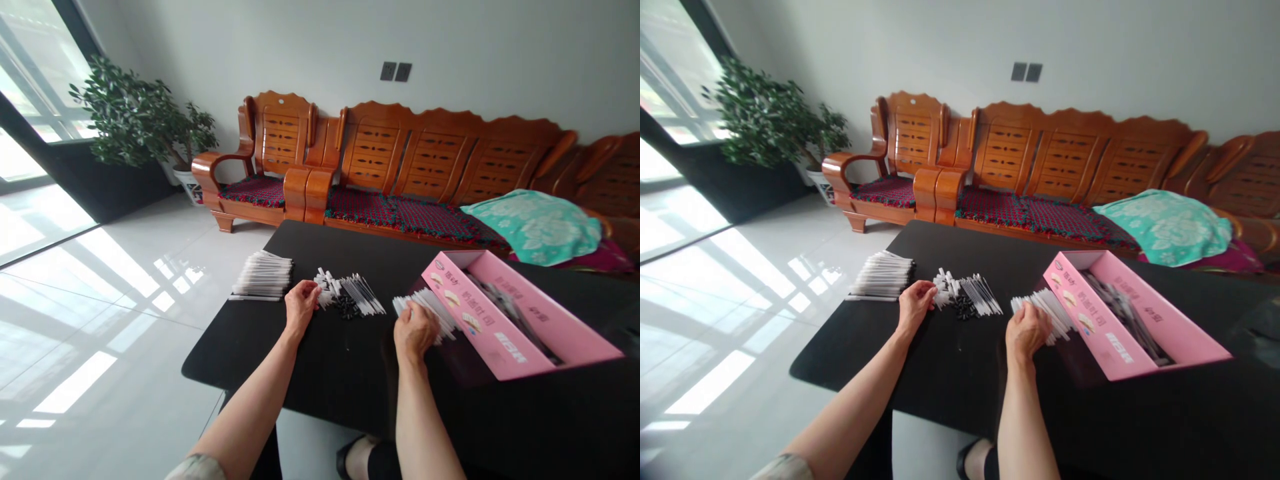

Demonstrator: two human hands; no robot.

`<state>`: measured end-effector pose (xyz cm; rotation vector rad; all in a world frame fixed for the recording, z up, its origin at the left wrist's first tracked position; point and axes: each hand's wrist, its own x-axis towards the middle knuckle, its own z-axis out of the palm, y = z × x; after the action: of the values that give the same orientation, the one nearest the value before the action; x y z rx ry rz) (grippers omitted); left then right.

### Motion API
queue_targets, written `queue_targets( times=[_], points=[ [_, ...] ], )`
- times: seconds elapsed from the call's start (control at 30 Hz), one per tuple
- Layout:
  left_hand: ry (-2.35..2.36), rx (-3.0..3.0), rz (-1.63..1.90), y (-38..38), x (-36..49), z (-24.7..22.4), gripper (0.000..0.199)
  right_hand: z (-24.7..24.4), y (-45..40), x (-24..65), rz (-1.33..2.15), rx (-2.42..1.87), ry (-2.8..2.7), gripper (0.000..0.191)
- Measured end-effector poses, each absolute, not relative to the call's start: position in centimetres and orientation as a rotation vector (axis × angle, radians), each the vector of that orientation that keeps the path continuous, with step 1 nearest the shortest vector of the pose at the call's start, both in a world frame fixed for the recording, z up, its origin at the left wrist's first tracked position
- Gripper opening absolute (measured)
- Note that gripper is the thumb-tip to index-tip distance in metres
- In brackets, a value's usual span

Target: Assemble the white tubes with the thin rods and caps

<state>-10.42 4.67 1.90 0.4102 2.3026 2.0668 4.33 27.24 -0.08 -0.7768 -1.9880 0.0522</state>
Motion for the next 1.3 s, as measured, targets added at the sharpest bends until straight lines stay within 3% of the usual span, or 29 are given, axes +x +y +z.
queue_targets(
  times=[0.57,0.97,1.3],
  points=[
    [2.574,0.422,1.933,3.3,-10.6,1.9,0.015,-0.6,25.3,2.9,0.129,-0.580,-2.060,0.016],
    [3.216,0.467,0.947,-5.5,-11.6,2.2,0.014,-0.8,25.3,2.9,0.140,-0.565,-2.050,0.015],
    [3.068,0.726,0.904,-5.1,-10.2,2.9,0.011,0.2,24.2,2.8,0.178,-0.466,-2.018,0.015]
  ],
)
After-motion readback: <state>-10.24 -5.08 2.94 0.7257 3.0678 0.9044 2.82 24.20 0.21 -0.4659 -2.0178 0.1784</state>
